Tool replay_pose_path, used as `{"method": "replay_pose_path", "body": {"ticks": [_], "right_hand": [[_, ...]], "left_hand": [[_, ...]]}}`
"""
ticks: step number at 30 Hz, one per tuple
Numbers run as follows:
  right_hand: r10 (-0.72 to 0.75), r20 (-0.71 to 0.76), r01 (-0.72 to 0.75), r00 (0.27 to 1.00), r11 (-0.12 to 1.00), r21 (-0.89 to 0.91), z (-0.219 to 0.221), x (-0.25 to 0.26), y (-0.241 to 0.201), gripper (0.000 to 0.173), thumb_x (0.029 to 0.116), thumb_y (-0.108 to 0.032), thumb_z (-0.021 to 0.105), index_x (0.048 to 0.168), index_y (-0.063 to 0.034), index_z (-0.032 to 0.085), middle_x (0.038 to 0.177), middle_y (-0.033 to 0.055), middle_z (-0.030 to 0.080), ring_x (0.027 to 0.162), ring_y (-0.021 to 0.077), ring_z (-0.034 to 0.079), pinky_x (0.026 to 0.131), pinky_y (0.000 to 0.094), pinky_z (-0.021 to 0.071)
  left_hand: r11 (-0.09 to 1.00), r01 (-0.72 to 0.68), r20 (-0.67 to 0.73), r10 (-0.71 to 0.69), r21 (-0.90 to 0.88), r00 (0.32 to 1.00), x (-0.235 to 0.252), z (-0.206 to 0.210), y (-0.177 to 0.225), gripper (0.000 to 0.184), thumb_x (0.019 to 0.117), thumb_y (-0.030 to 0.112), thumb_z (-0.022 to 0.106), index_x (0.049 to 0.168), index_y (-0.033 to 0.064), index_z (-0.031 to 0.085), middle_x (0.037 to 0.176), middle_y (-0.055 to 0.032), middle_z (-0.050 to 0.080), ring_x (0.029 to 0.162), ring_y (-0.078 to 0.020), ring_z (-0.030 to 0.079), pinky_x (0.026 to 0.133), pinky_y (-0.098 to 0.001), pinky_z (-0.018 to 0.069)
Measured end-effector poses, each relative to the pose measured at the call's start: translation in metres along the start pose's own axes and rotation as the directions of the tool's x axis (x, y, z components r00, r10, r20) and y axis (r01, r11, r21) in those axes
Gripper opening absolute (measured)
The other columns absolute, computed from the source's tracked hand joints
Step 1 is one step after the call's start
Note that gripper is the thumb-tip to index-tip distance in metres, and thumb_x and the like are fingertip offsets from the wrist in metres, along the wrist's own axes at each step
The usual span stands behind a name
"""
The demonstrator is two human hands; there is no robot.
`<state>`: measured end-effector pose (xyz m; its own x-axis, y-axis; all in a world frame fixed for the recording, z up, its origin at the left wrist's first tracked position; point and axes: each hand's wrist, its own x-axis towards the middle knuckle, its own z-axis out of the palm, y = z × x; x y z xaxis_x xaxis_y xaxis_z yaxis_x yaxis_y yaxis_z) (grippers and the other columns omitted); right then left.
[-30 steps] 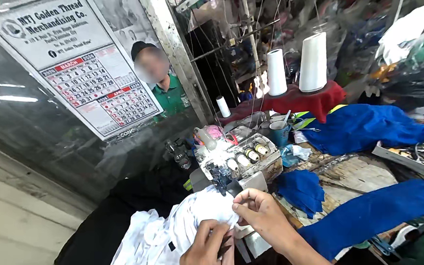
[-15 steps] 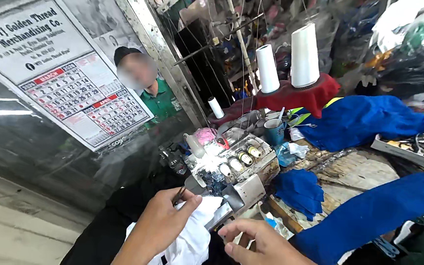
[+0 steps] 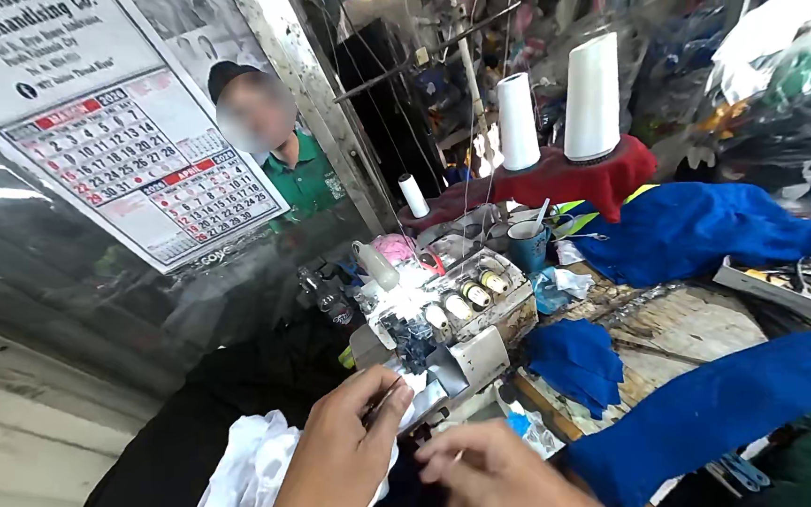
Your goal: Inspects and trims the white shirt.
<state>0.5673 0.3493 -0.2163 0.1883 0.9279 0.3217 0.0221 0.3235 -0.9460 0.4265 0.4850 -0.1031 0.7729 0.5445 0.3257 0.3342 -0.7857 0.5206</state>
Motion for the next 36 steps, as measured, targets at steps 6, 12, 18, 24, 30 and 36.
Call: {"method": "replay_pose_path", "body": {"ticks": [6, 12, 18, 24, 30, 36], "right_hand": [[-0.258, 0.062, 0.245, 0.964, 0.773, -0.586, -0.057, 0.034, -0.018, 0.029, 0.1018, -0.025, 0.059, 0.129, -0.0235, 0.069, 0.099, -0.0008, 0.067, 0.077, 0.0091, 0.062, 0.068, 0.0305, 0.0566], [-0.297, 0.186, 0.337, 0.937, 0.620, -0.708, -0.065, 0.027, 0.000, 0.019, 0.1043, -0.031, 0.056, 0.113, -0.0283, 0.073, 0.095, 0.0014, 0.061, 0.072, 0.0117, 0.060, 0.057, 0.0325, 0.0507], [-0.304, 0.178, 0.340, 0.936, 0.647, -0.682, -0.065, 0.023, 0.000, 0.019, 0.1035, -0.033, 0.058, 0.116, -0.0323, 0.073, 0.094, 0.0003, 0.061, 0.068, 0.0083, 0.057, 0.054, 0.0293, 0.0485], [-0.288, 0.179, 0.331, 0.941, 0.671, -0.663, -0.066, 0.026, 0.007, 0.020, 0.1033, -0.030, 0.058, 0.117, -0.0323, 0.072, 0.097, 0.0001, 0.062, 0.070, 0.0082, 0.058, 0.055, 0.0292, 0.0493], [-0.224, 0.155, 0.268, 0.962, 0.681, -0.682, -0.066, 0.029, 0.004, 0.028, 0.1032, -0.031, 0.059, 0.128, -0.0363, 0.070, 0.096, 0.0019, 0.060, 0.068, 0.0100, 0.057, 0.054, 0.0306, 0.0482], [-0.220, 0.124, 0.241, 0.968, 0.655, -0.717, -0.067, 0.033, 0.010, 0.033, 0.1032, -0.031, 0.057, 0.133, -0.0407, 0.066, 0.092, -0.0006, 0.059, 0.067, 0.0090, 0.057, 0.053, 0.0300, 0.0490]], "left_hand": [[0.987, -0.156, 0.029, 0.155, 0.036, 0.988, -0.024, 0.018, 0.020, 0.014, 0.0971, 0.028, 0.070, 0.105, 0.0184, 0.077, 0.096, 0.0000, 0.066, 0.077, -0.0060, 0.062, 0.064, -0.0248, 0.0555], [0.981, -0.108, 0.046, 0.101, 0.163, 0.994, -0.049, 0.035, 0.023, 0.015, 0.0980, 0.024, 0.068, 0.108, 0.0176, 0.077, 0.102, -0.0058, 0.064, 0.077, -0.0116, 0.065, 0.060, -0.0292, 0.0564], [0.978, -0.060, 0.034, 0.054, 0.198, 0.998, -0.049, 0.031, 0.035, 0.015, 0.0993, 0.027, 0.066, 0.106, 0.0185, 0.075, 0.099, -0.0063, 0.066, 0.076, -0.0145, 0.065, 0.059, -0.0324, 0.0534], [0.976, -0.069, 0.029, 0.064, 0.208, 0.998, -0.047, 0.052, 0.029, 0.016, 0.0982, 0.029, 0.067, 0.101, 0.0162, 0.076, 0.090, -0.0030, 0.065, 0.068, -0.0127, 0.062, 0.052, -0.0308, 0.0515], [0.958, -0.024, -0.065, 0.045, 0.287, 0.997, -0.027, 0.056, 0.009, 0.015, 0.0969, 0.028, 0.067, 0.101, 0.0171, 0.077, 0.089, -0.0009, 0.064, 0.069, -0.0110, 0.062, 0.052, -0.0293, 0.0513], [0.953, -0.016, -0.099, 0.049, 0.303, 0.994, -0.021, 0.060, -0.001, 0.016, 0.0973, 0.031, 0.065, 0.102, 0.0199, 0.077, 0.094, -0.0004, 0.064, 0.068, -0.0083, 0.061, 0.050, -0.0268, 0.0494]]}}
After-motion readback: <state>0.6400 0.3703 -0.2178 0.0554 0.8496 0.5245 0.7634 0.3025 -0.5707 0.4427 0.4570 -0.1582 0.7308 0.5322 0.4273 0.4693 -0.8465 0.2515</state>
